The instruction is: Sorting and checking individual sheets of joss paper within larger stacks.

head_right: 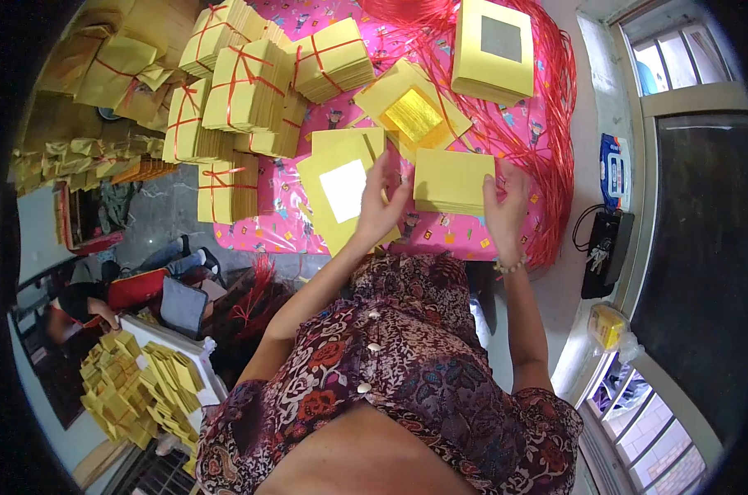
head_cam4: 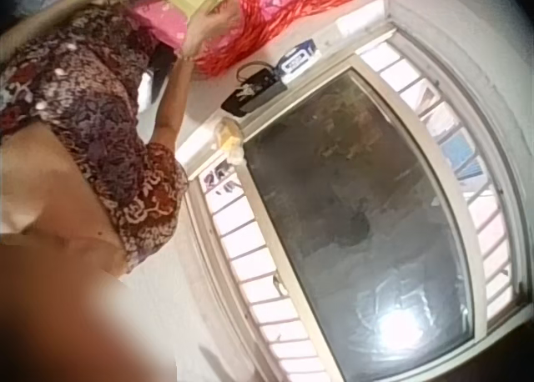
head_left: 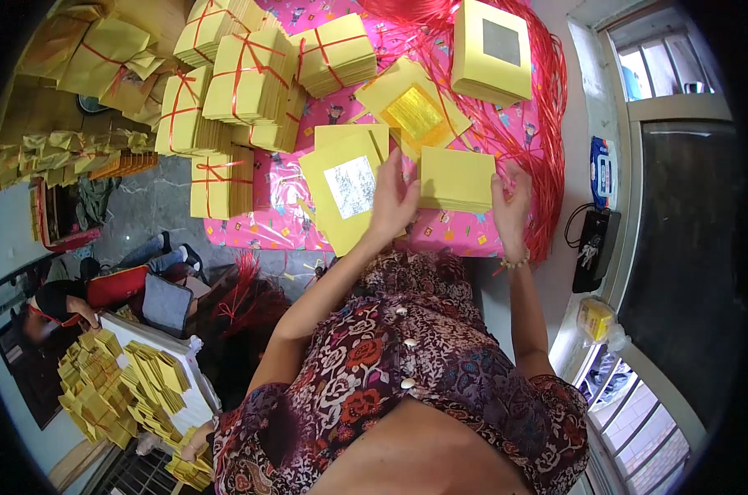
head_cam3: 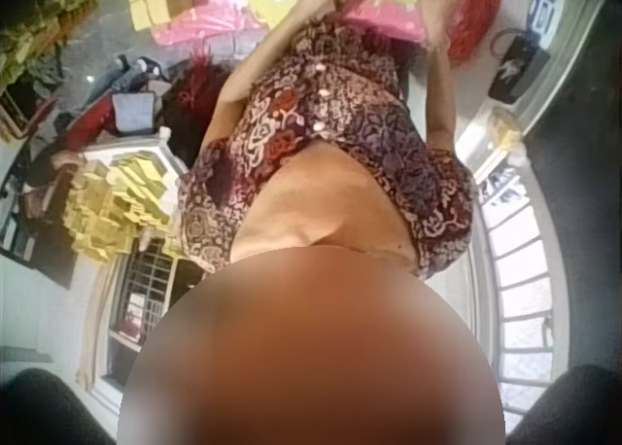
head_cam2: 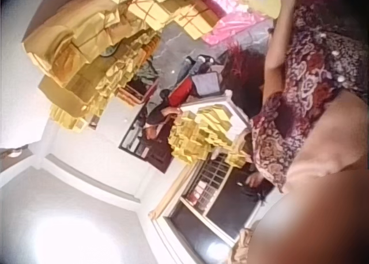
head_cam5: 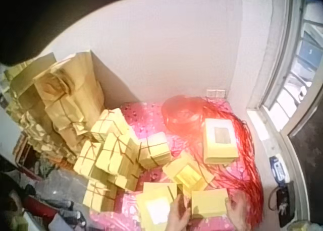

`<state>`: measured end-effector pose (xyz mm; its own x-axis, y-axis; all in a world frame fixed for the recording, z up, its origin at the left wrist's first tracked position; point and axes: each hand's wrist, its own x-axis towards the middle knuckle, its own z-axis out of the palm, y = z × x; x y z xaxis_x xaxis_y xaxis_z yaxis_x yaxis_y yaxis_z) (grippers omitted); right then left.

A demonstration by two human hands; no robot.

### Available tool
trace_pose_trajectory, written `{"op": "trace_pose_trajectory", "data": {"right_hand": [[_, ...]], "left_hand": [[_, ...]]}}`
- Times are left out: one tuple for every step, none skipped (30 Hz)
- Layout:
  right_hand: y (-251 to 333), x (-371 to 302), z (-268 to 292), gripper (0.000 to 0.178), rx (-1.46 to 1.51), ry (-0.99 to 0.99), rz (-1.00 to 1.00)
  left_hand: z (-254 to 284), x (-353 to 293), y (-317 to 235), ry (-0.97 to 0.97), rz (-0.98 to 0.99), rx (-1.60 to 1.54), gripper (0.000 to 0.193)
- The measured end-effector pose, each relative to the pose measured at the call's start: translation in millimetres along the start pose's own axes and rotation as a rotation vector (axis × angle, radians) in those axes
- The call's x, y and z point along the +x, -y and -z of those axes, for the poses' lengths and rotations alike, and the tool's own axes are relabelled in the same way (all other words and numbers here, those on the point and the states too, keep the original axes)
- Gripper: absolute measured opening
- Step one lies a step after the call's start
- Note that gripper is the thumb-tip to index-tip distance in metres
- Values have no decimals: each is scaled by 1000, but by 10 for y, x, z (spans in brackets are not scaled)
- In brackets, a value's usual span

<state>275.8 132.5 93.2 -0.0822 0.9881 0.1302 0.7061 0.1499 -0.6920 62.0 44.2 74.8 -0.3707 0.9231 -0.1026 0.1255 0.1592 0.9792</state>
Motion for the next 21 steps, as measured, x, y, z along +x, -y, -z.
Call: {"op": "trace_pose_trajectory", "data": {"right_hand": [[137, -20, -14, 37, 102, 99, 27], [277, -53, -54, 30, 203, 199, 52], [523, -146, -95, 26, 297, 304, 8], [739, -269, -140, 23, 388, 404, -40], [776, -389, -241, 24, 315, 487, 26], [732, -507, -387, 25, 243, 572, 94], [686, -600, -521, 30, 57, 699, 113], [654, -686, -656, 39, -147, 723, 264], [645, -727, -764, 39, -149, 721, 269], [645, -754, -861, 41, -190, 824, 162], [653, -757, -917, 42, -234, 922, 49], [669, -761, -923, 41, -157, 910, 28], [622, -775, -954, 41, -159, 908, 35], [528, -798, -1019, 39, -139, 898, 31], [517, -802, -1037, 37, -120, 888, 25], [502, -811, -1041, 37, -124, 884, 28], [491, -826, -1044, 37, -139, 867, 51], [533, -822, -1022, 36, -155, 849, 74], [583, -832, -1006, 36, -161, 841, 77], [650, -858, -999, 36, -131, 836, 58], [703, -879, -980, 35, -103, 828, 36]], "left_hand": [[170, -67, 42, -97, -153, 194, 62], [322, -141, 102, -152, -110, 152, 62], [471, -219, 159, -205, -66, 108, 62], [626, -281, 218, -269, -116, 308, 63], [760, -338, 267, -331, -167, 506, 65], [849, -404, 340, -335, -169, 504, 65], [920, -471, 436, -384, -56, 544, 67], [976, -544, 556, -439, 62, 587, 70], [1007, -610, 708, -443, 59, 584, 70], [1029, -682, 879, -457, 161, 511, 75], [1031, -734, 995, -465, 262, 435, 79], [1025, -773, 1040, -434, 311, 430, 82], [1009, -814, 1115, -439, 307, 427, 82], [987, -839, 1189, -418, 287, 395, 80], [974, -855, 1217, -394, 268, 363, 77], [961, -865, 1244, -356, 260, 411, 70], [948, -852, 1273, -357, 254, 406, 70], [928, -817, 1273, -371, 273, 228, 65], [904, -782, 1272, -382, 289, 48, 60], [913, -764, 1268, -379, 281, 40, 60], [942, -752, 1241, -450, 392, -34, 55]]}}
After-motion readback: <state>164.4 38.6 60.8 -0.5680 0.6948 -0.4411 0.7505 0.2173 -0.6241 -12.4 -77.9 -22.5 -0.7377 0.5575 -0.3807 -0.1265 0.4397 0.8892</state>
